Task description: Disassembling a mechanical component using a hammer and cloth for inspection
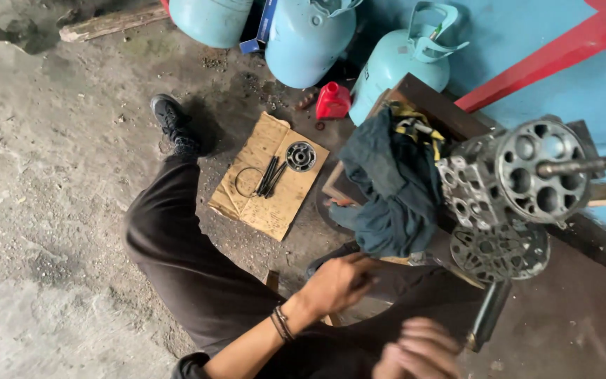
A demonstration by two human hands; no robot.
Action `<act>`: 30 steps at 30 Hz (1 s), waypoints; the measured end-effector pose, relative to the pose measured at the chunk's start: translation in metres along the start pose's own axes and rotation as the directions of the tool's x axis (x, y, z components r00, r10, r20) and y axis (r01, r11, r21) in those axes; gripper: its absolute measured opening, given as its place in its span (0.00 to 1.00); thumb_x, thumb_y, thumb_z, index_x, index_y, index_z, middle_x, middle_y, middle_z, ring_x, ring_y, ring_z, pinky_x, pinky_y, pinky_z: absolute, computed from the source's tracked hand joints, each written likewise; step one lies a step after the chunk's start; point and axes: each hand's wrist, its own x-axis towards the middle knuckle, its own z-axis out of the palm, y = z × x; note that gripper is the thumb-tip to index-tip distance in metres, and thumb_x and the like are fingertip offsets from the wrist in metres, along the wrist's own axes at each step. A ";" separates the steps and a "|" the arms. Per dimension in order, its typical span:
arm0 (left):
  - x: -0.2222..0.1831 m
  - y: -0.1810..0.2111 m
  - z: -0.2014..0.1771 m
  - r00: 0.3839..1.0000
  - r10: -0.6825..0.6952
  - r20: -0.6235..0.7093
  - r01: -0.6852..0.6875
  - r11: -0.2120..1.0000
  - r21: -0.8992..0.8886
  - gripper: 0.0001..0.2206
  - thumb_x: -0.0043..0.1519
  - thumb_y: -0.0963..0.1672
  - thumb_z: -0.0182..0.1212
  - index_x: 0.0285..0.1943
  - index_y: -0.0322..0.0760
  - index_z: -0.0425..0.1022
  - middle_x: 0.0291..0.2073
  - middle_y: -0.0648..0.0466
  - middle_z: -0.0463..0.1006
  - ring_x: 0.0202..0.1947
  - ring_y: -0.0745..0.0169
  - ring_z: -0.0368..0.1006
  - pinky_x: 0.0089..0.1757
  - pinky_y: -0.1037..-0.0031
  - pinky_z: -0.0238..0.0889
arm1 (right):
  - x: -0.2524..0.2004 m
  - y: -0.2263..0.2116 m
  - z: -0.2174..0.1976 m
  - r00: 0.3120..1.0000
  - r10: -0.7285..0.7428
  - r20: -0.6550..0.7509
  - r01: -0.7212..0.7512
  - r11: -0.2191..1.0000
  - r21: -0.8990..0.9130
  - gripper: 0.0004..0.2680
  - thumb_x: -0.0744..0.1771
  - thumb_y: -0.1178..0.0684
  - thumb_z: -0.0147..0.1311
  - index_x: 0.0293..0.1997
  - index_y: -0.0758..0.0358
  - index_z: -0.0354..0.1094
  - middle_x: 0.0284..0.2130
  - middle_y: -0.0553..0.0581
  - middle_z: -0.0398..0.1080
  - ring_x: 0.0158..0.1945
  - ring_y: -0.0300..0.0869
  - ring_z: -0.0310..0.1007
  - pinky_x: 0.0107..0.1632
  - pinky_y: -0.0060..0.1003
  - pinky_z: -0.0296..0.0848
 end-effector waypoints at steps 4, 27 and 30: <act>-0.028 -0.134 0.036 0.944 -0.293 0.153 0.274 0.952 0.138 0.06 0.68 0.42 0.56 0.45 0.34 0.77 0.28 0.48 0.82 0.14 0.64 0.71 0.19 0.74 0.70 | 0.028 -0.042 0.078 0.959 0.162 0.232 -0.206 0.962 0.181 0.09 0.59 0.65 0.58 0.36 0.56 0.68 0.36 0.49 0.72 0.39 0.38 0.75 0.47 0.34 0.81; -0.049 -0.507 0.027 0.292 -0.870 -0.396 0.915 0.375 -0.148 0.26 0.57 0.37 0.53 0.67 0.41 0.64 0.61 0.46 0.68 0.60 0.37 0.69 0.58 0.52 0.67 | -0.284 0.242 0.395 -0.461 0.774 0.434 -0.885 -0.439 -0.156 0.11 0.67 0.56 0.58 0.53 0.67 0.68 0.38 0.61 0.76 0.35 0.45 0.78 0.44 0.41 0.81; -0.035 -0.511 0.013 0.381 -0.816 -0.436 0.880 0.465 -0.100 0.26 0.57 0.35 0.51 0.68 0.39 0.64 0.61 0.45 0.66 0.61 0.36 0.67 0.58 0.51 0.65 | -0.247 0.243 0.413 -0.469 0.786 0.403 -0.883 -0.427 -0.194 0.14 0.66 0.56 0.57 0.58 0.67 0.65 0.41 0.60 0.75 0.36 0.43 0.78 0.46 0.39 0.81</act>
